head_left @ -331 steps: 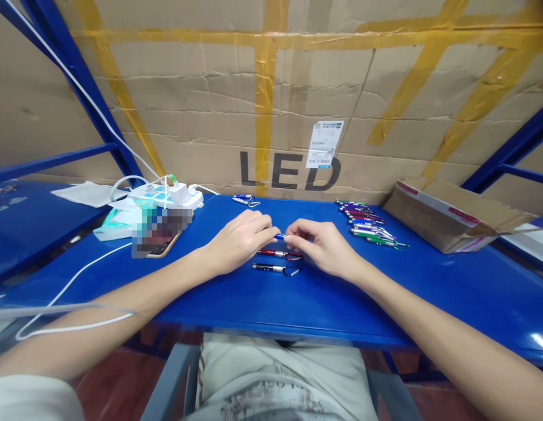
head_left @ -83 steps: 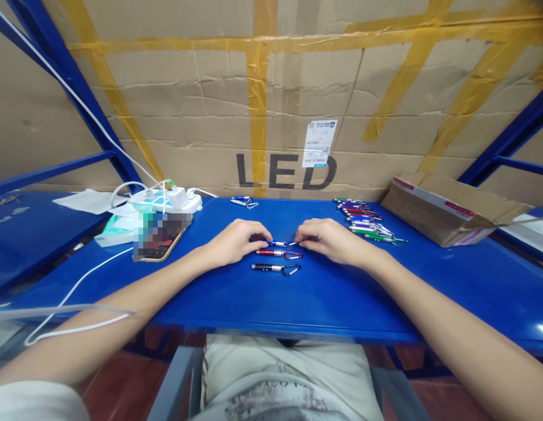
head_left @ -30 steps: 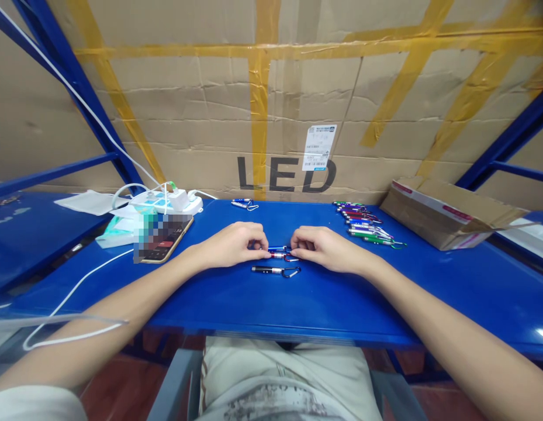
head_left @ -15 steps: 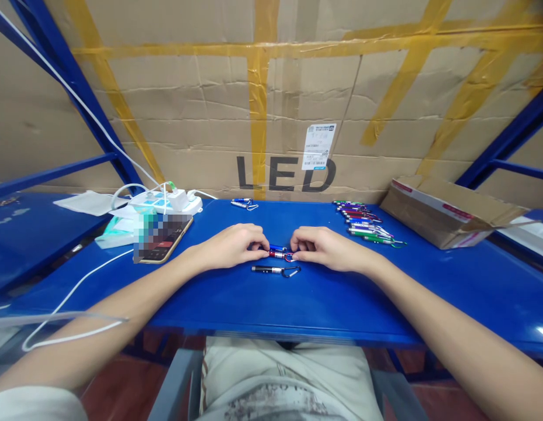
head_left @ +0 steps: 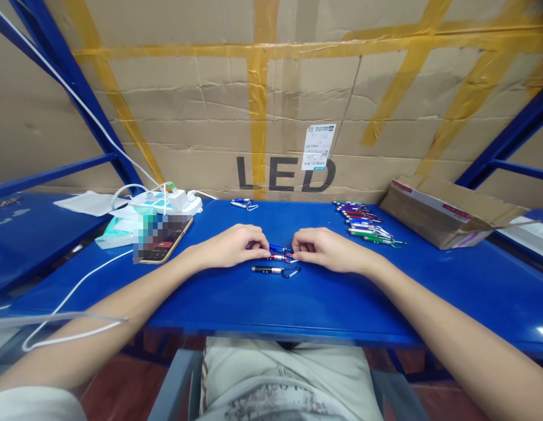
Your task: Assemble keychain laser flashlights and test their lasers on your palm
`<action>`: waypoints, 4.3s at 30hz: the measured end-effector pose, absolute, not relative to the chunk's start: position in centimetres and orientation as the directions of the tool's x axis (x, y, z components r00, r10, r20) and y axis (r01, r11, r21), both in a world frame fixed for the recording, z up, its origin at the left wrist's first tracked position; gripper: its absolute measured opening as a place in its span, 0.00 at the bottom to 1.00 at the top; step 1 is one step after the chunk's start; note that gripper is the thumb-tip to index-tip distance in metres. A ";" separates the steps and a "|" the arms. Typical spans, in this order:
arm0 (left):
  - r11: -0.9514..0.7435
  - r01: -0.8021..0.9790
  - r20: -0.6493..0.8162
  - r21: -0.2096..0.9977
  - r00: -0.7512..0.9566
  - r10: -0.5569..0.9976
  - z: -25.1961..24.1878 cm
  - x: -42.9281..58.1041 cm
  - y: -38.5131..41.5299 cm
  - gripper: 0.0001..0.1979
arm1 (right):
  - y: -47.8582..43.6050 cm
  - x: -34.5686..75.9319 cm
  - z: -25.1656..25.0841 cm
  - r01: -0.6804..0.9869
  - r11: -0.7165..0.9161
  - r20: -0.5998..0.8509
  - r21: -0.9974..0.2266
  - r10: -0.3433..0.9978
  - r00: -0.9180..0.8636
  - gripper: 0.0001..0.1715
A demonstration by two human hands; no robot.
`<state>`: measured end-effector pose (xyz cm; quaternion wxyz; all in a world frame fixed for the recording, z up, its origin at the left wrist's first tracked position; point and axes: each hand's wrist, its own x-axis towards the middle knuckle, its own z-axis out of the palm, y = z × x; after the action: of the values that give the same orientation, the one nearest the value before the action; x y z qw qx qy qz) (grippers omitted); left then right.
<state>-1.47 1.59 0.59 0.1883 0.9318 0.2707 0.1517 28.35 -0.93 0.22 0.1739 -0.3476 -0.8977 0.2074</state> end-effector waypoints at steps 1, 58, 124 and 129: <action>-0.783 0.456 0.194 0.424 0.798 0.570 0.6 -1.5 1.6 0.10 | -0.9 28.4 0.2 0.559 0.674 0.170 -0.483 0.699 -0.695 0.09; -0.090 -0.268 0.124 0.959 0.113 0.986 -0.3 -0.7 3.8 0.37 | -2.9 26.7 -0.2 0.641 0.658 0.266 -0.394 0.750 -0.606 0.12; 0.042 -0.325 0.093 0.945 0.387 0.917 0.0 -0.8 3.1 0.38 | -2.2 26.7 -0.5 0.648 0.681 0.315 -0.342 0.733 -0.603 0.07; 0.053 -0.334 0.093 0.941 0.406 0.909 -0.1 -0.9 3.1 0.39 | -2.3 26.8 -0.4 0.639 0.694 0.313 -0.331 0.720 -0.620 0.08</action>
<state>-0.95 3.10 -0.08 0.6680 0.5066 0.2837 0.4655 26.76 -2.29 -0.44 0.2145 -0.3795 -0.8950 0.0940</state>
